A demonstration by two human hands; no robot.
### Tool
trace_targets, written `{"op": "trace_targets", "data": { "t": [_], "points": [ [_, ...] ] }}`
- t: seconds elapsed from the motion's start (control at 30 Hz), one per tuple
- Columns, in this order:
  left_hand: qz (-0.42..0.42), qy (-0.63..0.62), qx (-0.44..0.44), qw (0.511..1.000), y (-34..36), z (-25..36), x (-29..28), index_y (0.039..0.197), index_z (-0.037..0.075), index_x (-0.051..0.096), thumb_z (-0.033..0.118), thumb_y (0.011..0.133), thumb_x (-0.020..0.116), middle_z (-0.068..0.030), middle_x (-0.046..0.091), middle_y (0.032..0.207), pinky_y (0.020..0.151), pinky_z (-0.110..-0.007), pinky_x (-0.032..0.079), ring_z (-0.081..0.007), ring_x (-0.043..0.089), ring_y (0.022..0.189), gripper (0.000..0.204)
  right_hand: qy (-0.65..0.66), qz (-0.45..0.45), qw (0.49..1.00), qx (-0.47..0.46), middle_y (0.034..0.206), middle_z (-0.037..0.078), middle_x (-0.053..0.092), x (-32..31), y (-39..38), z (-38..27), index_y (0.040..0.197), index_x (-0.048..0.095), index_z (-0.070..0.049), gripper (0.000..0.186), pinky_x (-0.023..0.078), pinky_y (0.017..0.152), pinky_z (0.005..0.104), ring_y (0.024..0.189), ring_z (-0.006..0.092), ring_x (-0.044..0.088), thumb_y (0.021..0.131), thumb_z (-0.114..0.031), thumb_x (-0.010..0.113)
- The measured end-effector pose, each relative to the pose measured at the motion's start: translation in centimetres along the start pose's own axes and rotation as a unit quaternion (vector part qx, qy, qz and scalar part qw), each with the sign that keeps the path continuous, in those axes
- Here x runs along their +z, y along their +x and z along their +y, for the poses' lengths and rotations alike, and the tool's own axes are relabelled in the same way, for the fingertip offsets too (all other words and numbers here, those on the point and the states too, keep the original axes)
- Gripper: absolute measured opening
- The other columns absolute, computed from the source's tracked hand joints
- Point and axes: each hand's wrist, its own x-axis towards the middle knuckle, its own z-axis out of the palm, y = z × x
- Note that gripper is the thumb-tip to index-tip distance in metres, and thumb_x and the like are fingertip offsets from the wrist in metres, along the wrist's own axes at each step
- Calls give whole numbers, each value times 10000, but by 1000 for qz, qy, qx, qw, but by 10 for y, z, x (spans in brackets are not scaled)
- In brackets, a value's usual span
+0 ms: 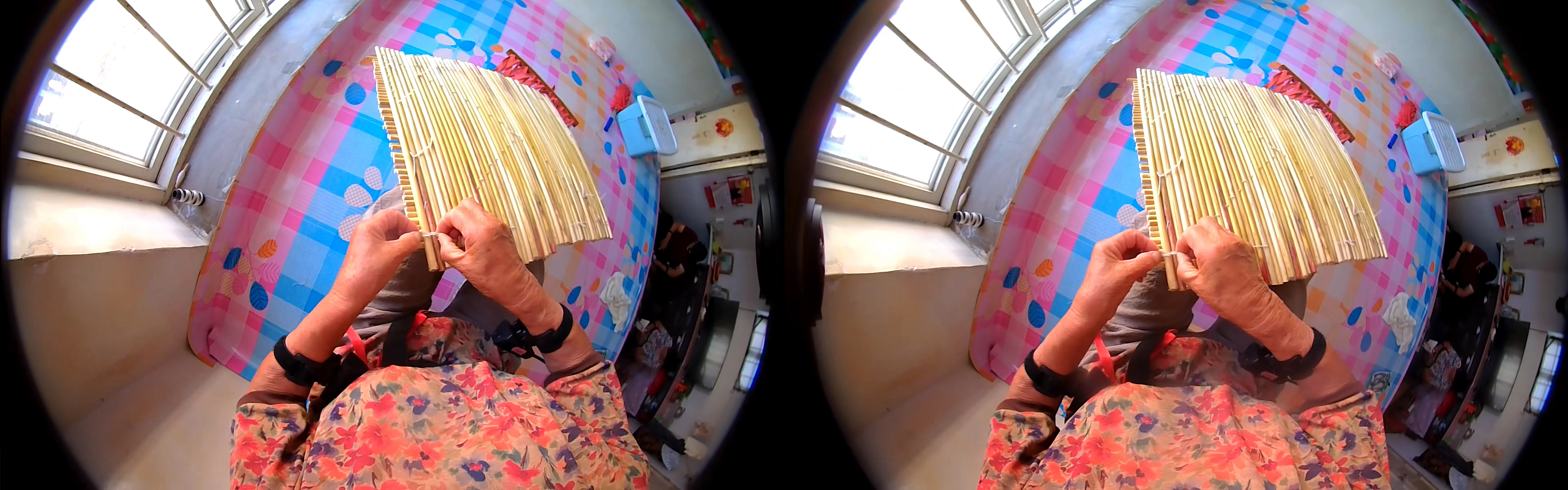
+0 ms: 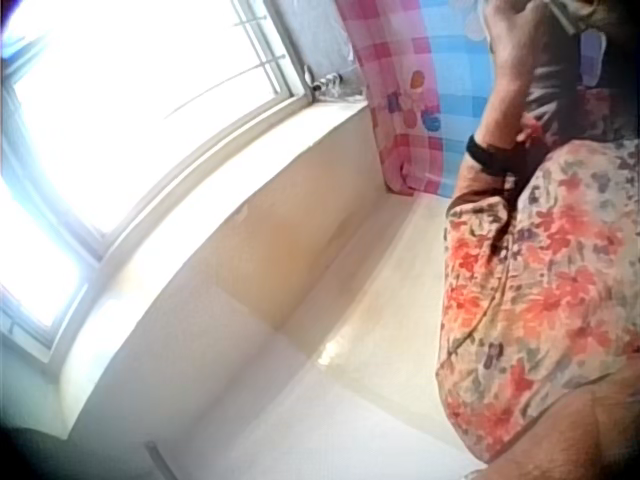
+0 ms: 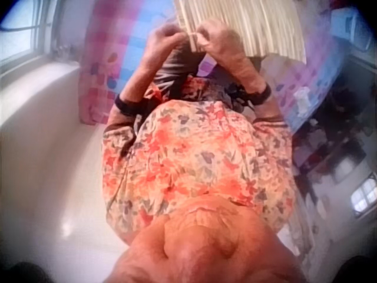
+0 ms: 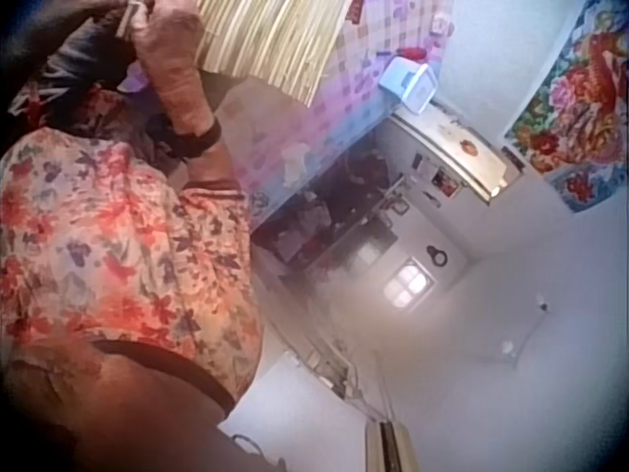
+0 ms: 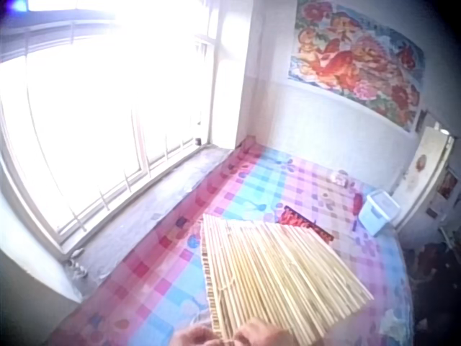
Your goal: The person uses a needle and thread to sew together thin bamboo sticks, building a mat on their lap while sitting on a colorful floor mat. They pull the thread through the sticks and occasionally use a pair of scissors to cut the thread.
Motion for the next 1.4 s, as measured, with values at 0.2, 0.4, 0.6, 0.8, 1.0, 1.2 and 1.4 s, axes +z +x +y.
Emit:
{"op": "trace_targets", "data": {
  "t": [0.2,0.4,0.6,0.8,1.0,1.2,1.4],
  "points": [
    [-11,59,2,998,2,3,-3,879,-2,636,52,849,647,16,592,788,630,-194,416,-37,516,716,63,-20,1,999,-32,828,114,565,-1,-2,1,815,585,-53,107,499,691,412,773,315,609,783,-112,669],
    [25,129,71,989,1,25,-4,896,-16,636,75,851,668,10,548,837,662,-215,433,-57,530,765,107,-29,19,998,-49,828,116,564,0,-1,0,825,583,-51,98,498,689,412,772,316,606,792,-107,658],
    [-30,289,94,952,5,43,-2,845,-20,627,69,807,694,-36,502,808,634,-265,436,-109,493,688,118,-33,19,998,-55,832,116,561,0,-1,1,827,583,-51,96,498,690,405,775,310,606,802,-115,650],
    [-40,267,111,957,7,39,-2,815,-28,598,36,789,680,-48,488,786,608,-269,426,-120,475,662,107,-39,19,997,-61,839,116,558,0,-1,1,825,575,-53,91,498,688,404,775,309,606,807,-117,637],
    [-17,268,123,955,6,32,2,804,-26,581,14,796,657,-42,485,787,603,-259,425,-114,480,665,87,-32,10,997,-68,823,117,553,-3,-1,2,817,562,-56,96,497,674,408,760,313,599,782,-107,635],
    [0,260,134,956,5,27,4,799,-19,576,6,803,653,-36,476,787,599,-248,426,-100,481,660,82,-29,5,997,-75,808,119,548,-4,-1,5,807,552,-55,103,493,667,412,753,317,594,769,-110,631],
    [10,260,139,956,5,22,6,800,-16,575,-1,808,650,-33,482,795,611,-243,435,-103,491,666,77,-53,13,996,-74,833,123,550,-4,0,8,828,564,-54,110,492,682,414,768,322,591,784,-121,640]
  ]
}}
